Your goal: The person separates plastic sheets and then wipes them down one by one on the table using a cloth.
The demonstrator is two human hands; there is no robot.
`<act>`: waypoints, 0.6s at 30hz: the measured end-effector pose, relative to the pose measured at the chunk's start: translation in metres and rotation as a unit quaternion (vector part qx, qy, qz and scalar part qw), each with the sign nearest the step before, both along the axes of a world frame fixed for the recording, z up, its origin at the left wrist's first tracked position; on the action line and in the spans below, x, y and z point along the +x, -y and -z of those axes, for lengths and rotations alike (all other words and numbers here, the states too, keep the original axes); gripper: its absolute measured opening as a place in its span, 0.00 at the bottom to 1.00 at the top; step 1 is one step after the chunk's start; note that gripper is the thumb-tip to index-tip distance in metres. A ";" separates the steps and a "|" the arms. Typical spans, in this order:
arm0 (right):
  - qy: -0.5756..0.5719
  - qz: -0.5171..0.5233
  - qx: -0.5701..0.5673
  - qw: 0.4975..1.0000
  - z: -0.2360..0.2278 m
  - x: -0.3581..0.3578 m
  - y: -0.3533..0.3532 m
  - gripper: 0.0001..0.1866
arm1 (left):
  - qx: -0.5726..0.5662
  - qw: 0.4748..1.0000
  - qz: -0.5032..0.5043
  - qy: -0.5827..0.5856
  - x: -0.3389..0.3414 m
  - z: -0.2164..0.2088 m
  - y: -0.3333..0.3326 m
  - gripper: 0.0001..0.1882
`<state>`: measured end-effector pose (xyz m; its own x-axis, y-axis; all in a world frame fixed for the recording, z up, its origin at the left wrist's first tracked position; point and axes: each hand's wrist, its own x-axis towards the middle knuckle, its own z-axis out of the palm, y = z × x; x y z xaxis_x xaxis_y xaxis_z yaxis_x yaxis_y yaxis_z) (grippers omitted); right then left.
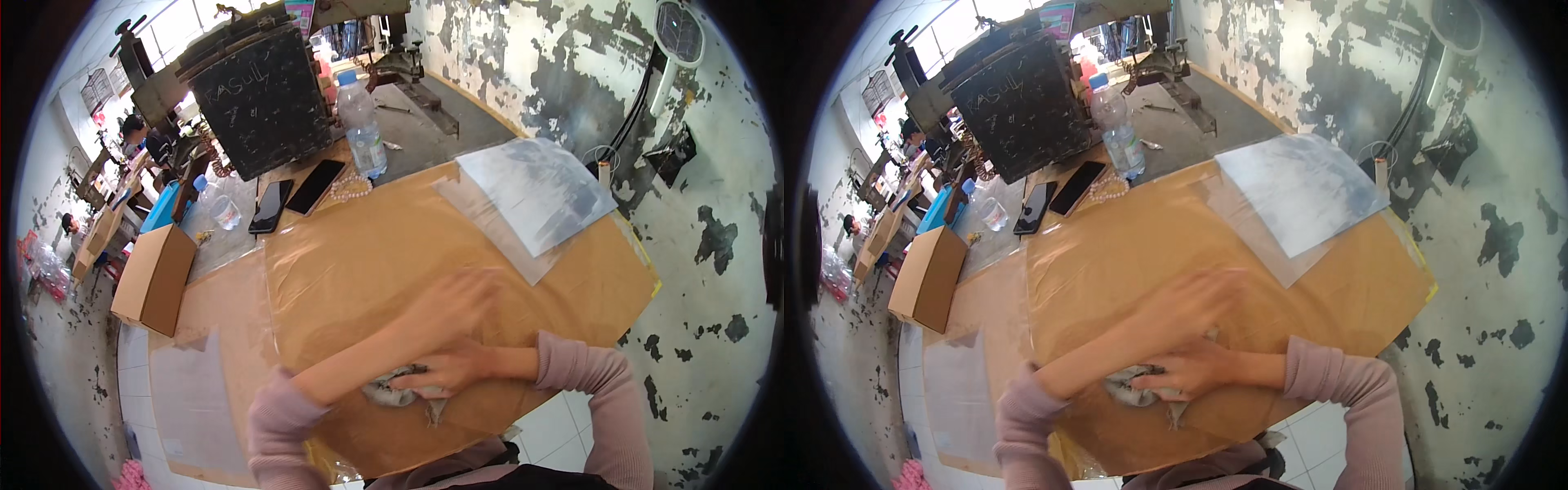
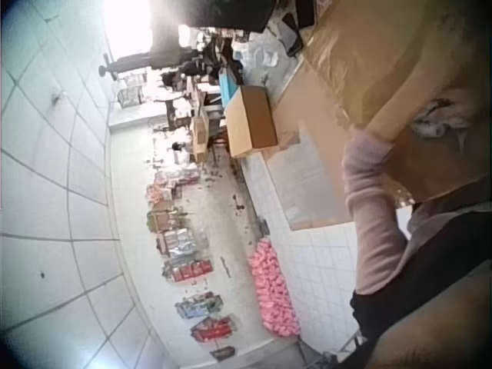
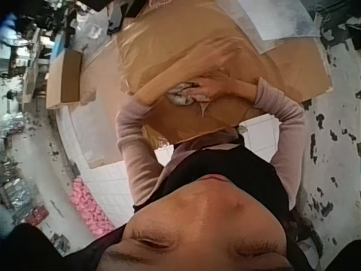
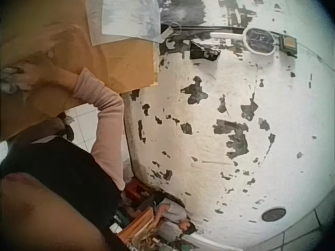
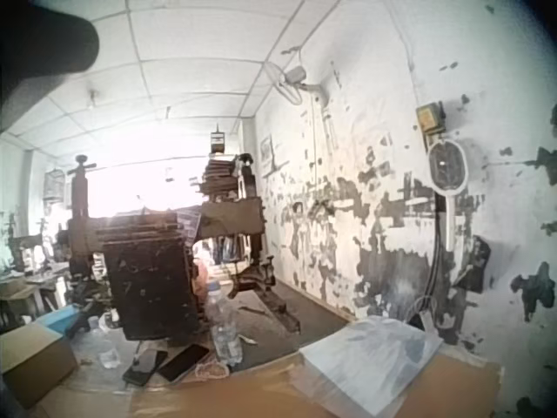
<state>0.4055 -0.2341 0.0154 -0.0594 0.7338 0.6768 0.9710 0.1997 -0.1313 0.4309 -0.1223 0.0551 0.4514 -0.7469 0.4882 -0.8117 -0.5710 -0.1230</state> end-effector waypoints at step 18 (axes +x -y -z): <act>-0.053 0.025 -0.132 0.990 -0.009 0.004 0.007 0.17 | -0.081 0.967 -0.126 -0.207 0.132 -0.015 0.100 0.01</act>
